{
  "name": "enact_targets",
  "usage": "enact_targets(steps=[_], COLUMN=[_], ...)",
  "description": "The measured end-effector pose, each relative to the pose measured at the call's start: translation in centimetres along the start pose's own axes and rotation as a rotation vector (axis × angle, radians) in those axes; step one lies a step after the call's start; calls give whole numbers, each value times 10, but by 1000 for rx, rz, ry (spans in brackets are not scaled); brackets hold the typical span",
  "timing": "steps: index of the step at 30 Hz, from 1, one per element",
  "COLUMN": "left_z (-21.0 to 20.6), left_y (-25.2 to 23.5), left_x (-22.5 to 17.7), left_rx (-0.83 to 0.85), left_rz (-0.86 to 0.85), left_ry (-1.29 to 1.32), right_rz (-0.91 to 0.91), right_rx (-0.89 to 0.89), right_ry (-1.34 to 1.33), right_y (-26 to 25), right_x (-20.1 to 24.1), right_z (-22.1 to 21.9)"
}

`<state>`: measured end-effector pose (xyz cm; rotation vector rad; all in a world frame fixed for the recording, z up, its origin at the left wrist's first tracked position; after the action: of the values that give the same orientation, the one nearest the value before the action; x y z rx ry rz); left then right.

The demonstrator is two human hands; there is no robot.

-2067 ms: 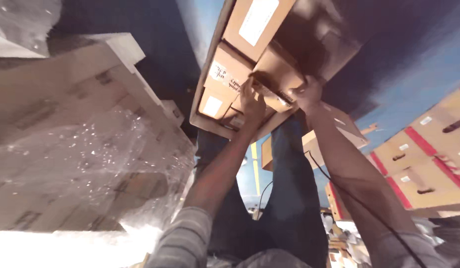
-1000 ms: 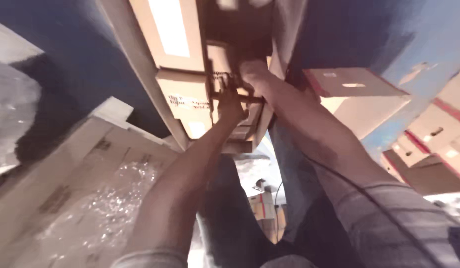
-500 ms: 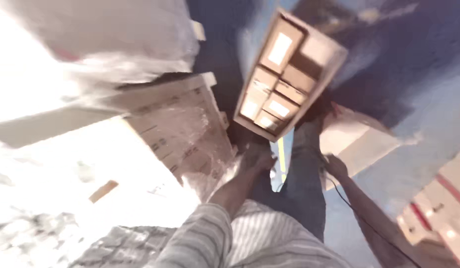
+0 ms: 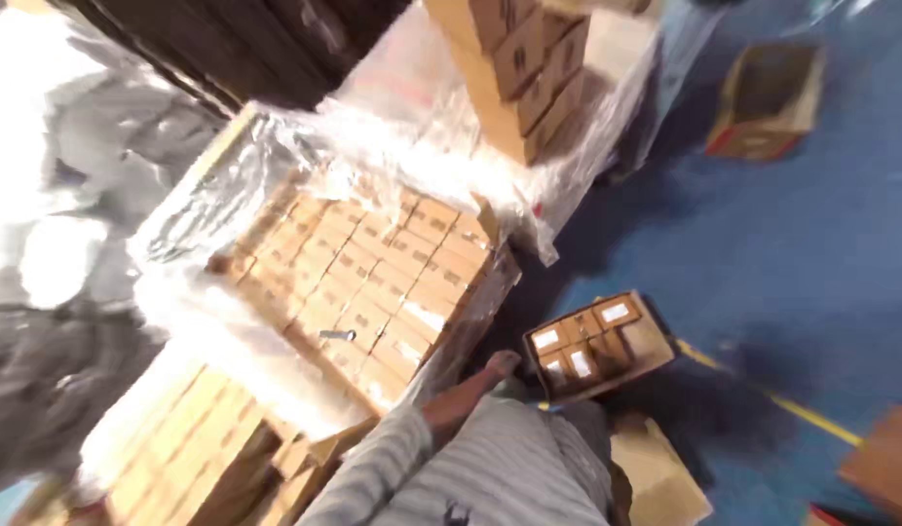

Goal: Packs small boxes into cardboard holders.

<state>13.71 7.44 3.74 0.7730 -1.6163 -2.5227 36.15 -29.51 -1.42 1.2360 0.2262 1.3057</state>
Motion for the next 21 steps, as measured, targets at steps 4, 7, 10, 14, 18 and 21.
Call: enact_targets(steps=[4,7,10,14,18,21], left_z=[108,151,143,133,221,340], left_y=[40,82,129,137,104,91], left_x=[66,106,129,86,-46,-166], left_rx=[-277,-533,-677,-757,-747,-774], left_rz=[91,134,108,40,-277,-577], left_ry=[229,338,575,854,812,770], right_rz=[67,162,210,234,555,763], right_rx=[122,368,457,380,434,485], right_ry=[55,262,679,577,252,-3], right_y=[0,-40,-88,-120,-72,-2], right_x=[52,81,101,211,452,614], right_z=[5,15,34,38,-20,-73])
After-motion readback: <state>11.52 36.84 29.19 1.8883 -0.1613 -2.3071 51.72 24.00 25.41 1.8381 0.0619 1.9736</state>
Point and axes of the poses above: each hand's wrist, its own y-axis away from the middle knuckle, its own z-axis out of the back of the hand, x = y × z, the point moved 10 cm from there along -y, towards the middle knuckle, and after that the axes turned 13 degrees about -y, right-handed, at the moved point
